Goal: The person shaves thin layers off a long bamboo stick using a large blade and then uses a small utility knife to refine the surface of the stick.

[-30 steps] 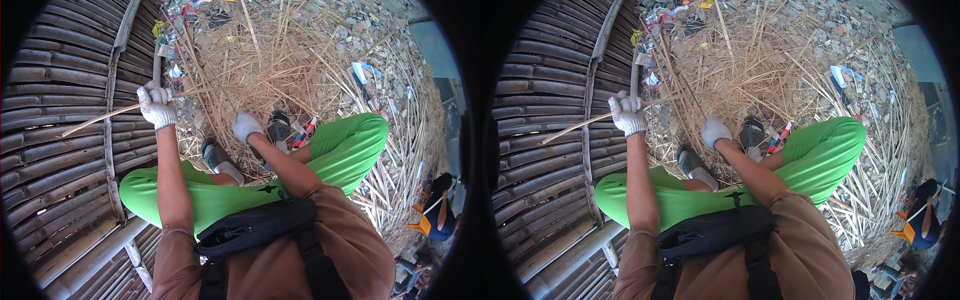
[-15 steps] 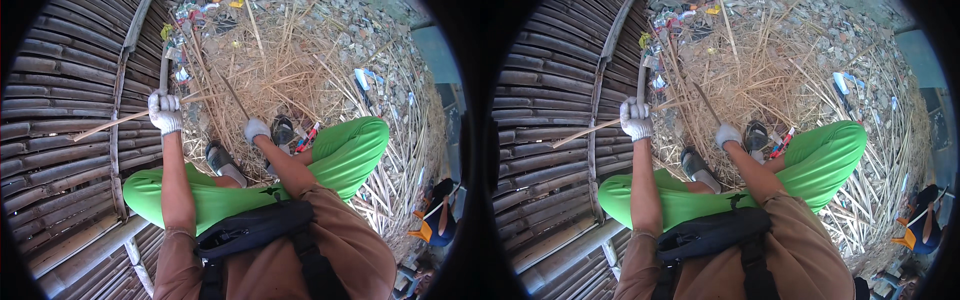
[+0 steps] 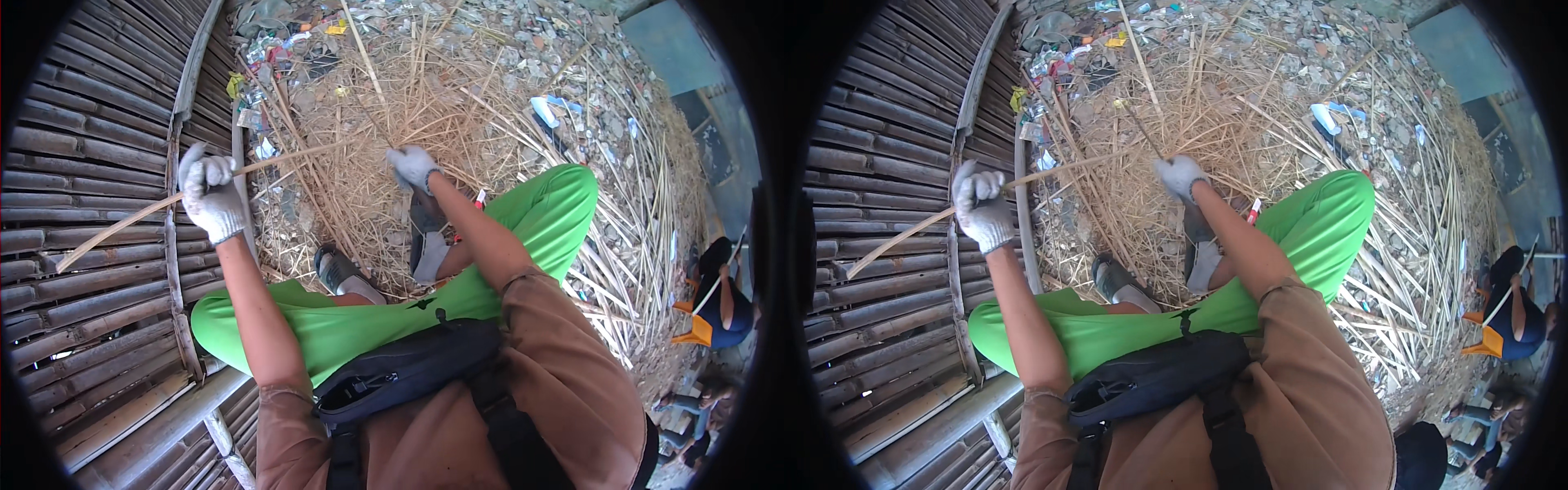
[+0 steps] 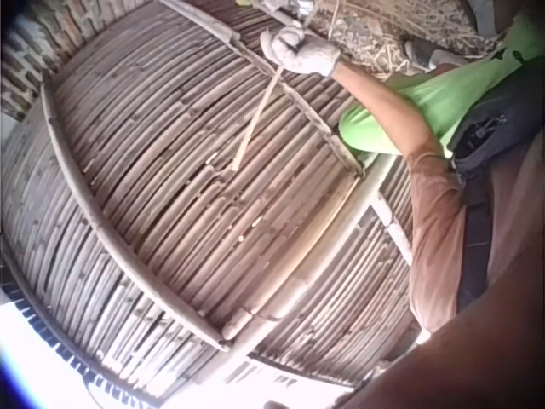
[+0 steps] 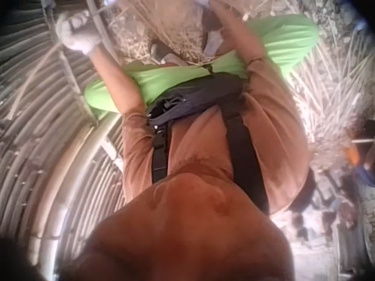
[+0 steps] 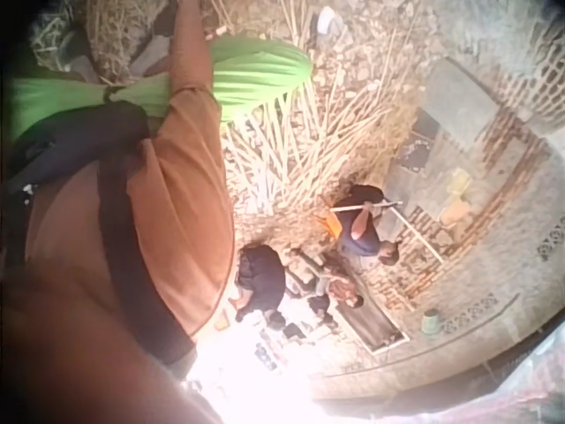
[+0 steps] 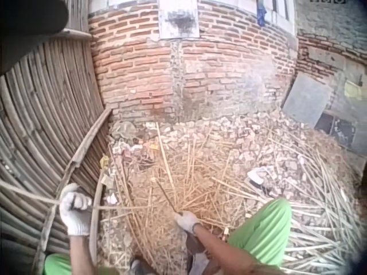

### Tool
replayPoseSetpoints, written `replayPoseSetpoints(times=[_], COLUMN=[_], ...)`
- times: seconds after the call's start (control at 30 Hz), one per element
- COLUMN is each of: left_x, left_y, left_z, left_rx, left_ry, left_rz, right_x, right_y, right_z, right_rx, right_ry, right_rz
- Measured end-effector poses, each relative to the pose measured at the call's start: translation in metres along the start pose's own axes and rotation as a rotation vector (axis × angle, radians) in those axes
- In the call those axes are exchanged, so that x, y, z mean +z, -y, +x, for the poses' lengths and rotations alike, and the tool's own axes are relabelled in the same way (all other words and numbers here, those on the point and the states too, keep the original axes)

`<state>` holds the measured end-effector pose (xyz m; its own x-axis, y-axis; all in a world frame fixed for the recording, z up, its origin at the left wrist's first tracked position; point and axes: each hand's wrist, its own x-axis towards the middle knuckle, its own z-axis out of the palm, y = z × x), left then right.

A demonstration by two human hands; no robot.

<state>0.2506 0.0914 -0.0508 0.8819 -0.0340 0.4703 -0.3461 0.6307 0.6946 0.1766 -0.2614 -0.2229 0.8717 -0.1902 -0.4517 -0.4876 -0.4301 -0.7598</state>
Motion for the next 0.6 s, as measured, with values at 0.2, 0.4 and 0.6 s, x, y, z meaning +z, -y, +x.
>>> replayPoseSetpoints(times=[0.2, 0.4, 0.6], left_x=[0.037, 0.038, 0.059], left_y=[-0.050, -0.046, -0.064], left_z=[-0.005, -0.008, -0.038], left_rx=[-0.021, -0.191, -0.203], left_ry=[-0.247, -0.143, 0.159], left_rz=[0.850, 0.328, -0.199], right_x=[-0.083, -0.022, 0.007], right_y=[-0.101, -0.263, -0.250], right_z=[-0.005, 0.014, 0.014], right_rx=[0.500, 0.708, 0.693], right_ry=[-0.470, -0.320, -0.760], right_rz=[-0.275, -0.387, -0.408])
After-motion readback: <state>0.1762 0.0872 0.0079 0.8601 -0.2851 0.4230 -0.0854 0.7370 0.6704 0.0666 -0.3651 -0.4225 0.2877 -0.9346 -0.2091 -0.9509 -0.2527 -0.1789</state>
